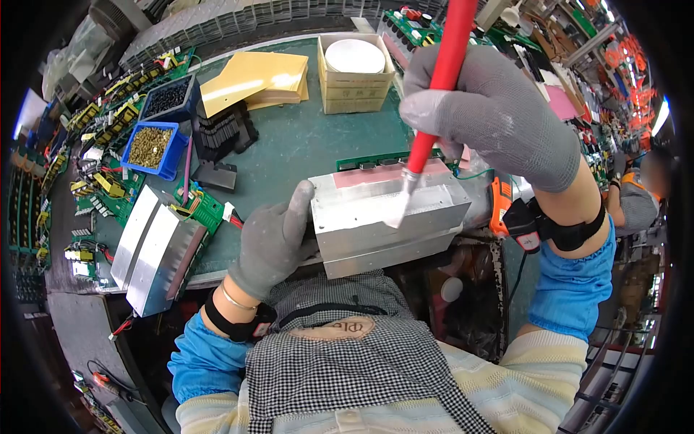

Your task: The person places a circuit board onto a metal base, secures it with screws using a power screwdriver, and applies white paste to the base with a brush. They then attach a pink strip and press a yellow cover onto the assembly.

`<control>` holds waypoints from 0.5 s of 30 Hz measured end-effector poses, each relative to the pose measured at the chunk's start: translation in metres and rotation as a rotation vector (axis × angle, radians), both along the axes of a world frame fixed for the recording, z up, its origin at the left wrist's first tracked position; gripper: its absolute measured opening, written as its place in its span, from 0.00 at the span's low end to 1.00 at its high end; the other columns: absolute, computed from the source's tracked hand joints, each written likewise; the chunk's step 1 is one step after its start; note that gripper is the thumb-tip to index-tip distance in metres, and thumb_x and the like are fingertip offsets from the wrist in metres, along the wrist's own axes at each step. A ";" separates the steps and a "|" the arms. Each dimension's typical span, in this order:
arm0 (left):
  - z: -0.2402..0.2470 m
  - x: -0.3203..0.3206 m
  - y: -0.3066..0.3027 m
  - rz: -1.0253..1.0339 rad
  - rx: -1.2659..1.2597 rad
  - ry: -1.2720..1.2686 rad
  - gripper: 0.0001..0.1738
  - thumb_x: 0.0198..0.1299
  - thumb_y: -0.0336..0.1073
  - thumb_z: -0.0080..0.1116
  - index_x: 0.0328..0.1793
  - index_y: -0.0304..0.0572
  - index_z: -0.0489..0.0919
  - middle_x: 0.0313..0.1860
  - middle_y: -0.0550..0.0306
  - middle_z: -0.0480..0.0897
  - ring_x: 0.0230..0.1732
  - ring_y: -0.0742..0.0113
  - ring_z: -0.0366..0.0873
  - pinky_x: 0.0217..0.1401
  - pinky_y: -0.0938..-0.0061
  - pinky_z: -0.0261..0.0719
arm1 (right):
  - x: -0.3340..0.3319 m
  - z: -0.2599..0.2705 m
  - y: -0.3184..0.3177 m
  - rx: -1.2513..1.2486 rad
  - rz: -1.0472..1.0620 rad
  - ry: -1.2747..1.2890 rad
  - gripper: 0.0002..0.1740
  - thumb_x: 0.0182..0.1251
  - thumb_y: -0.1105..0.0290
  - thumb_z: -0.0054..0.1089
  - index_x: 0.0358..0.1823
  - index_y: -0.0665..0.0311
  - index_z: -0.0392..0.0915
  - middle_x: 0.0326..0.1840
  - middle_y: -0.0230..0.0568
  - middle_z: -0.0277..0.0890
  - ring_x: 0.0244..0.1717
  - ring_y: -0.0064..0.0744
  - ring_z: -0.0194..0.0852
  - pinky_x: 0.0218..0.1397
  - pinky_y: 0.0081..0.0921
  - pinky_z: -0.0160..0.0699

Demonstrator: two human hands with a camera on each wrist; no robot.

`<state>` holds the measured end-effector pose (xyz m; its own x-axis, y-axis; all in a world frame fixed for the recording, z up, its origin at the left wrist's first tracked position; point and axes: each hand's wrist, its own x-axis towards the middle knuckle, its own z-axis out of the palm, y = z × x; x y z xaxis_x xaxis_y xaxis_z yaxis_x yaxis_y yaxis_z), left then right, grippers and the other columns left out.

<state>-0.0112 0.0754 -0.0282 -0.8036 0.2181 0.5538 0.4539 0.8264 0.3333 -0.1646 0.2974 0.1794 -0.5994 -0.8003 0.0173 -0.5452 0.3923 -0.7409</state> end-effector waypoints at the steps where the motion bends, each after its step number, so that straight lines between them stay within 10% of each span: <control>1: 0.000 0.000 0.000 0.008 -0.006 -0.013 0.57 0.41 0.36 0.76 0.78 0.32 0.58 0.28 0.50 0.78 0.28 0.49 0.78 0.30 0.60 0.73 | -0.003 0.001 0.002 0.037 0.010 0.019 0.14 0.62 0.60 0.63 0.36 0.65 0.79 0.27 0.33 0.76 0.20 0.18 0.71 0.25 0.18 0.70; 7: 0.000 0.000 0.000 -0.001 0.007 -0.021 0.57 0.41 0.36 0.76 0.79 0.33 0.58 0.30 0.49 0.79 0.29 0.49 0.79 0.31 0.60 0.74 | -0.014 0.015 0.015 0.315 -0.193 0.064 0.08 0.66 0.66 0.61 0.36 0.63 0.81 0.23 0.37 0.75 0.22 0.28 0.79 0.27 0.28 0.80; 15: 0.002 0.001 -0.001 -0.004 0.001 -0.022 0.57 0.40 0.35 0.76 0.78 0.32 0.59 0.31 0.49 0.80 0.30 0.48 0.80 0.32 0.60 0.74 | 0.013 0.002 -0.011 -0.290 -0.098 -0.189 0.14 0.65 0.61 0.63 0.40 0.65 0.80 0.29 0.33 0.78 0.24 0.17 0.74 0.29 0.16 0.69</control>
